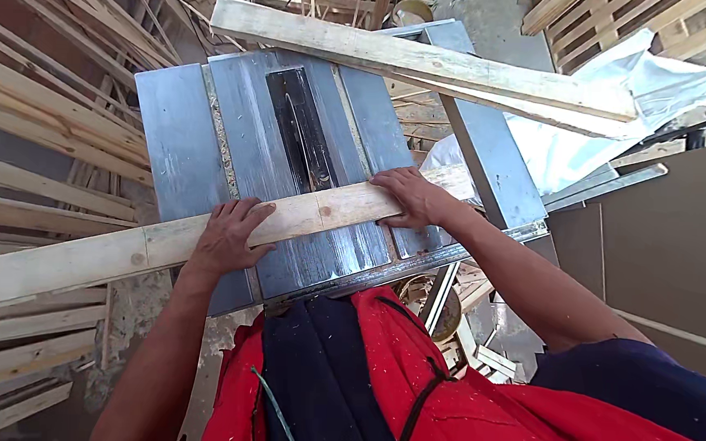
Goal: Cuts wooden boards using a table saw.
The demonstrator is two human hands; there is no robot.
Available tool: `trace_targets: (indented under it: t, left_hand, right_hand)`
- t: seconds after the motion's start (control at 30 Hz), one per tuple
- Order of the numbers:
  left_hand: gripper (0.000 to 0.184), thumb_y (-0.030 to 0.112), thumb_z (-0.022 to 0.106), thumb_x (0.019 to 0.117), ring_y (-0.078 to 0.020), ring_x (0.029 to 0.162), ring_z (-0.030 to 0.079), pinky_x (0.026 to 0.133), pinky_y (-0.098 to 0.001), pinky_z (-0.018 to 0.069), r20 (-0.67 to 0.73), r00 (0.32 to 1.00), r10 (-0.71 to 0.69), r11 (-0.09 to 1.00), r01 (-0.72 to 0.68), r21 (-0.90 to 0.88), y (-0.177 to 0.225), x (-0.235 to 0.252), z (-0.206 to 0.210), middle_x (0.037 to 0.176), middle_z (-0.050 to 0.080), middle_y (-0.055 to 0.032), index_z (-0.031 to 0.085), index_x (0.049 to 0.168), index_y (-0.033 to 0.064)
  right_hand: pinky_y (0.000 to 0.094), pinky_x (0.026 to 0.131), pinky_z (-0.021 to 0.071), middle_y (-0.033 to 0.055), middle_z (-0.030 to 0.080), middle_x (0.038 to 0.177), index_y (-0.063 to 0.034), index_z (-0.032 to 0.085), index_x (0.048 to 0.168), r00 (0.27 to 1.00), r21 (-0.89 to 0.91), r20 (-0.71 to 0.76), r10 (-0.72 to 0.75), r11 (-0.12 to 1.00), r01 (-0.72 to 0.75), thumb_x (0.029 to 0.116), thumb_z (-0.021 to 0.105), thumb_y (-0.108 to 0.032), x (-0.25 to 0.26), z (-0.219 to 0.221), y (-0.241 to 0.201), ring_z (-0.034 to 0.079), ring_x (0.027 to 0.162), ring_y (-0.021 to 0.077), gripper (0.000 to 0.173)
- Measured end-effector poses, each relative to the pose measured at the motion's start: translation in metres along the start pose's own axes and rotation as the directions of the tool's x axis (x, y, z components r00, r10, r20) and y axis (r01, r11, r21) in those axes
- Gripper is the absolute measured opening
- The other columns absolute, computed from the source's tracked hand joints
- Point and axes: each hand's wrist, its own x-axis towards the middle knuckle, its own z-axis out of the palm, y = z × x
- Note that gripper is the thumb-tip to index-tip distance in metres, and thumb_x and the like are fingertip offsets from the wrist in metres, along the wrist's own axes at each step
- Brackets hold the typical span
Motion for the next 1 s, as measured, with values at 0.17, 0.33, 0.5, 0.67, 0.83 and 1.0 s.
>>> trace_targets:
  t: [0.17,0.33,0.5,0.67,0.83,1.0]
  left_hand:
    - [0.075,0.065,0.067,0.0837,-0.0366,0.119,0.060,0.101,-0.0565,0.0456,-0.007,1.000,-0.012,1.000,0.012,-0.004,-0.005,0.005,-0.002,0.137,0.060,-0.0167,0.059,0.144,0.0210]
    - [0.075,0.065,0.067,0.0836,-0.0376,0.117,0.060,0.099,-0.0572,0.0454,-0.001,1.000,-0.016,1.000,0.016,-0.010,-0.012,0.009,-0.004,0.136,0.060,-0.0172,0.060,0.144,0.0203]
    - [0.076,0.066,0.066,0.0842,-0.0385,0.118,0.060,0.100,-0.0575,0.0447,0.019,0.999,-0.028,1.000,0.028,-0.010,-0.017,0.012,-0.006,0.139,0.059,-0.0185,0.059,0.145,0.0203]
    - [0.075,0.065,0.065,0.0853,-0.0386,0.118,0.060,0.099,-0.0575,0.0448,0.011,1.000,-0.006,1.000,0.006,-0.005,-0.026,0.018,-0.007,0.138,0.059,-0.0179,0.059,0.144,0.0195]
    - [0.074,0.064,0.065,0.0851,-0.0415,0.119,0.059,0.101,-0.0607,0.0443,0.022,1.000,-0.011,1.000,0.011,-0.015,-0.034,0.024,-0.008,0.139,0.059,-0.0196,0.060,0.144,0.0186]
    - [0.074,0.063,0.065,0.0856,-0.0411,0.120,0.059,0.101,-0.0603,0.0439,0.018,1.000,-0.010,1.000,0.010,-0.009,-0.041,0.031,-0.008,0.139,0.058,-0.0203,0.060,0.144,0.0185]
  right_hand:
    - [0.0537,0.111,0.0403,0.0111,0.057,0.142,-0.0146,0.048,0.148,1.000,-0.003,0.009,-0.020,1.000,0.020,0.0828,0.068,-0.069,0.011,-0.005,0.008,0.055,0.131,0.0315,0.087]
    - [0.0531,0.111,0.0396,0.0109,0.056,0.144,-0.0146,0.048,0.148,1.000,-0.012,0.010,-0.029,1.000,0.029,0.0842,0.067,-0.069,0.018,-0.003,0.012,0.054,0.132,0.0314,0.086]
    - [0.0533,0.111,0.0392,0.0121,0.057,0.143,-0.0134,0.049,0.147,0.999,-0.006,0.013,-0.037,0.999,0.037,0.0848,0.067,-0.069,0.024,-0.002,0.017,0.054,0.131,0.0322,0.085]
    - [0.0532,0.110,0.0390,0.0120,0.056,0.144,-0.0148,0.049,0.148,0.999,-0.010,0.015,-0.036,0.999,0.036,0.0851,0.067,-0.068,0.030,-0.002,0.020,0.054,0.130,0.0317,0.084]
    - [0.0548,0.111,0.0390,0.0139,0.056,0.143,-0.0133,0.052,0.143,0.999,-0.003,0.019,-0.037,0.999,0.037,0.0865,0.065,-0.068,0.036,-0.005,0.024,0.054,0.132,0.0338,0.080]
    - [0.0551,0.110,0.0390,0.0141,0.056,0.142,-0.0138,0.052,0.143,0.999,-0.003,0.017,-0.049,0.999,0.049,0.0873,0.064,-0.068,0.044,-0.006,0.032,0.054,0.131,0.0340,0.079]
